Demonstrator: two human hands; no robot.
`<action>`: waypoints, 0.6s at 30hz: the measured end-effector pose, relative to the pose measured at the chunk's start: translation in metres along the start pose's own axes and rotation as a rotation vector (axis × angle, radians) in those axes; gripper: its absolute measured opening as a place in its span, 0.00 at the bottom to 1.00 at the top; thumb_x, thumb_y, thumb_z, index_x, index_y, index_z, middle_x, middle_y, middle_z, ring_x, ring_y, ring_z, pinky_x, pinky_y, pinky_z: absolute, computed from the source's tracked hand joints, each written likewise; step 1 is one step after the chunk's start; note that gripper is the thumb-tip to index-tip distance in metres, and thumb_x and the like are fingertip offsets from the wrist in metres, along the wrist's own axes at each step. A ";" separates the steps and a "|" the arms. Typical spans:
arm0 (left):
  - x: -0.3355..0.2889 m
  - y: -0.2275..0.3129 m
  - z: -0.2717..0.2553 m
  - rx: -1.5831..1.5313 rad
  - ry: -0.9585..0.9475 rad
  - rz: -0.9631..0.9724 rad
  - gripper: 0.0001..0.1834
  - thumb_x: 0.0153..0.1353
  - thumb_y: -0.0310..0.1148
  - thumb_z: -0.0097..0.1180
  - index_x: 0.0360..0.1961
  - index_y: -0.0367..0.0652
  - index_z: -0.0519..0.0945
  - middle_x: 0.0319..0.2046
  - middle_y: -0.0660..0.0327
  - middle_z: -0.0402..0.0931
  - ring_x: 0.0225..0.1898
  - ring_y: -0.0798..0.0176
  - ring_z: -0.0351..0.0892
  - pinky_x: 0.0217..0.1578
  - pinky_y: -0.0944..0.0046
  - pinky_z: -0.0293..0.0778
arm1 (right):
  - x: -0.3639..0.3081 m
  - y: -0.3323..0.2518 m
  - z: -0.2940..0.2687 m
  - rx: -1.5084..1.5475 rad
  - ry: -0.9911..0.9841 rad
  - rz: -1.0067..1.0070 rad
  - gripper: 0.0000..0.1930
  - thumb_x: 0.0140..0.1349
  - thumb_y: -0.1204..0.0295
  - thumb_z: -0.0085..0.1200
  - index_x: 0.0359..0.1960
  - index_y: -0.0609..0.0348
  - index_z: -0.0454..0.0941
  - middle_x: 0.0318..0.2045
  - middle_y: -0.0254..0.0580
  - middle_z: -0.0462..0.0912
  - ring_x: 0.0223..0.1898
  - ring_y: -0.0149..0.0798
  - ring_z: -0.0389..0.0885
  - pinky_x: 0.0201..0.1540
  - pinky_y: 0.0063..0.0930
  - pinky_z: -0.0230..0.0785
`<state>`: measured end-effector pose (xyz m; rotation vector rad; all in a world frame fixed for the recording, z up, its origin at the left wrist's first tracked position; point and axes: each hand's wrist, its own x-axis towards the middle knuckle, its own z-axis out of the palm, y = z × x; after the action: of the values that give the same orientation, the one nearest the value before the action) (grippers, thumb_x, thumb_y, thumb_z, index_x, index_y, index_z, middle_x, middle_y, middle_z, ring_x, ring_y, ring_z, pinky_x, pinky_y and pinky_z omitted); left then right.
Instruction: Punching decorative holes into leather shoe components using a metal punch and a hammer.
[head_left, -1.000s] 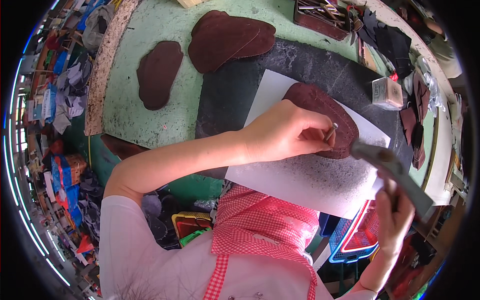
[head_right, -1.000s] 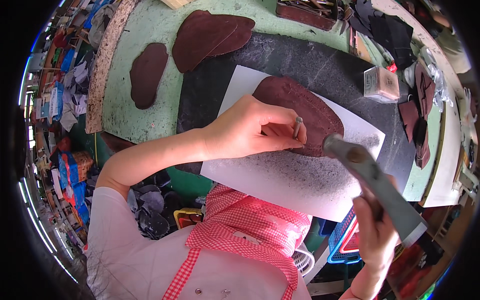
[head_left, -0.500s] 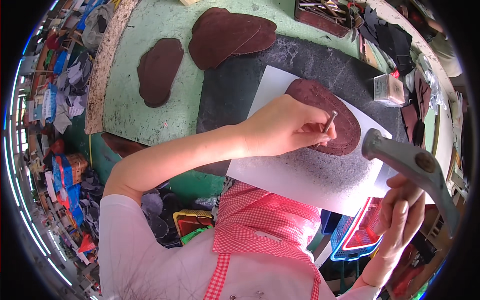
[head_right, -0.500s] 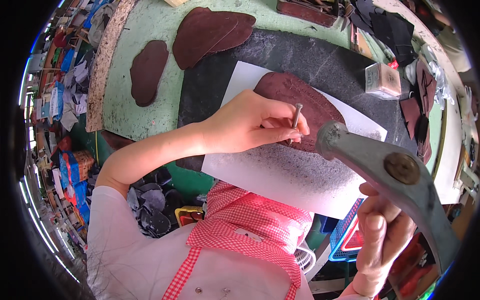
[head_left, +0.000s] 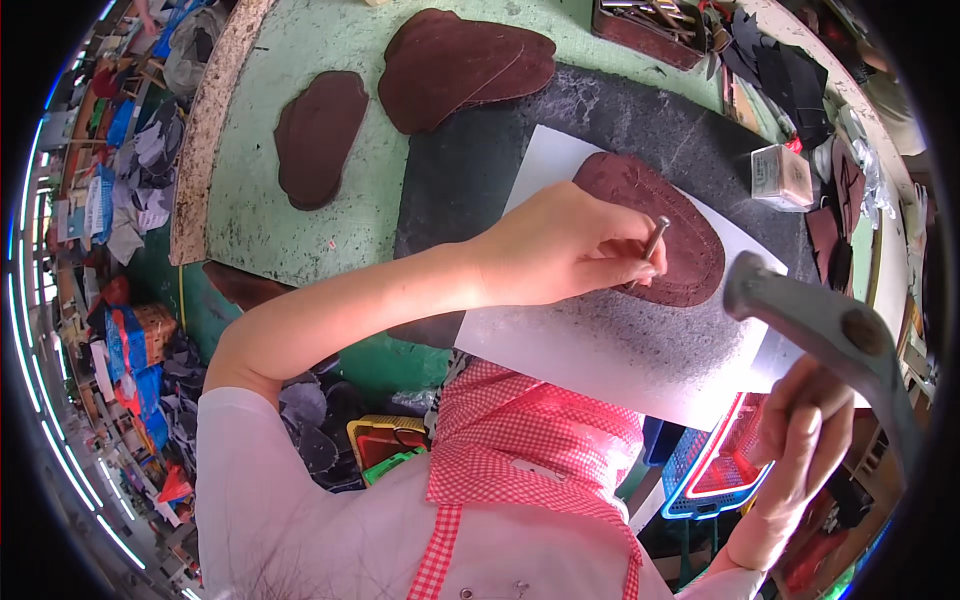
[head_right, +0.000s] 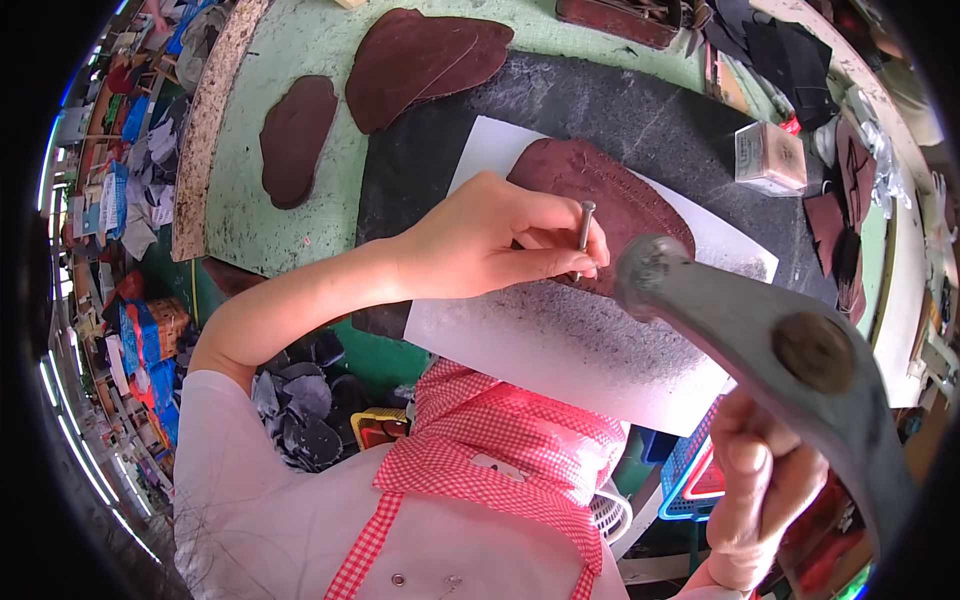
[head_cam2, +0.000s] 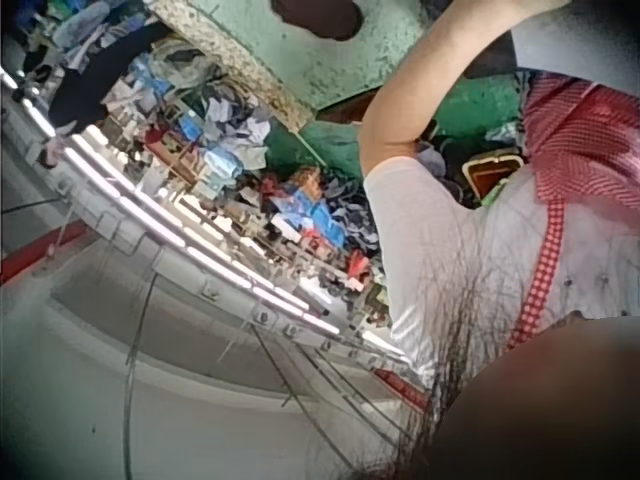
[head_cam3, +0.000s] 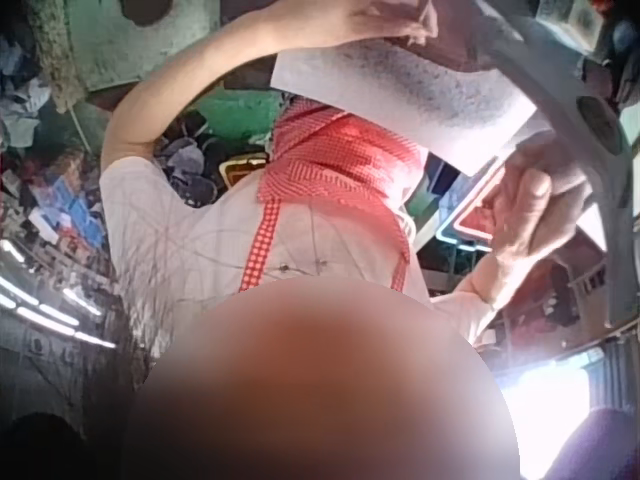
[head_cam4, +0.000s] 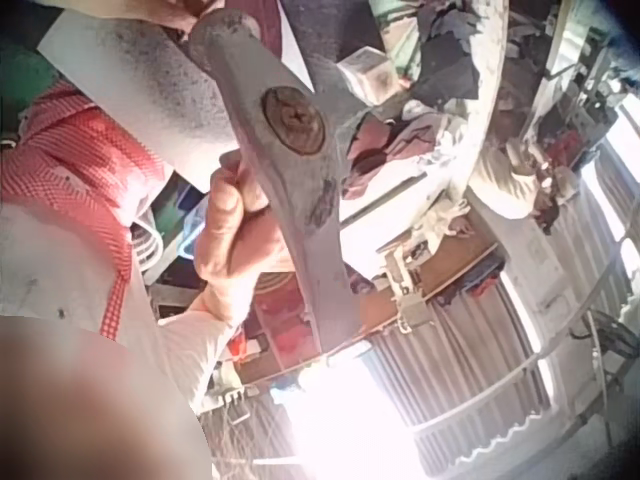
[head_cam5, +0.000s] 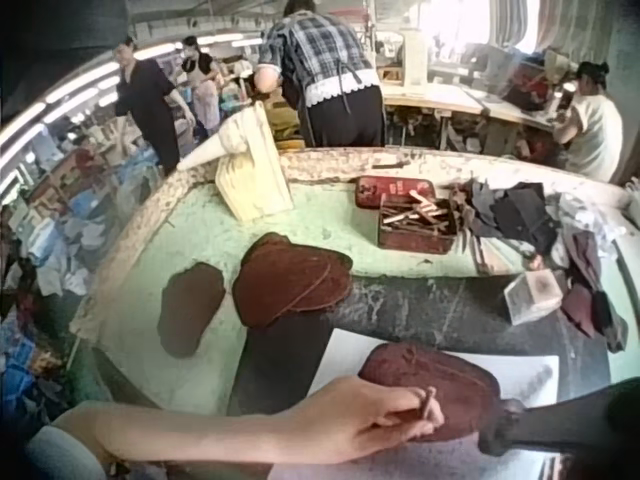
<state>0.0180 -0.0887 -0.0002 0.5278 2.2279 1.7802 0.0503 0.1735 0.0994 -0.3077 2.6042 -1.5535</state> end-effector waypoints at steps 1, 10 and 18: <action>-0.001 -0.001 0.000 -0.033 -0.008 -0.002 0.05 0.62 0.27 0.57 0.38 0.39 0.80 0.34 0.61 0.84 0.37 0.68 0.85 0.39 0.71 0.78 | -0.002 0.001 0.000 -0.004 0.053 -0.026 0.26 0.68 0.50 0.47 0.41 0.69 0.66 0.19 0.32 0.66 0.16 0.18 0.58 0.19 0.11 0.46; -0.007 0.002 0.001 0.362 0.013 0.143 0.07 0.58 0.31 0.62 0.38 0.44 0.81 0.32 0.63 0.83 0.30 0.62 0.84 0.35 0.69 0.79 | 0.006 0.007 0.005 -0.197 -0.199 -0.028 0.25 0.69 0.50 0.44 0.42 0.65 0.68 0.19 0.30 0.67 0.17 0.20 0.56 0.20 0.17 0.49; -0.001 -0.002 -0.006 -0.064 -0.035 0.018 0.06 0.63 0.27 0.56 0.40 0.37 0.79 0.34 0.60 0.83 0.39 0.65 0.85 0.41 0.69 0.79 | 0.086 0.015 -0.059 0.510 -1.349 0.066 0.20 0.66 0.60 0.53 0.29 0.69 0.67 0.19 0.45 0.72 0.15 0.32 0.68 0.18 0.24 0.65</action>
<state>0.0162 -0.0944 -0.0013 0.5633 2.1422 1.8305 -0.0466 0.2120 0.1160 -0.8185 1.1491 -1.1994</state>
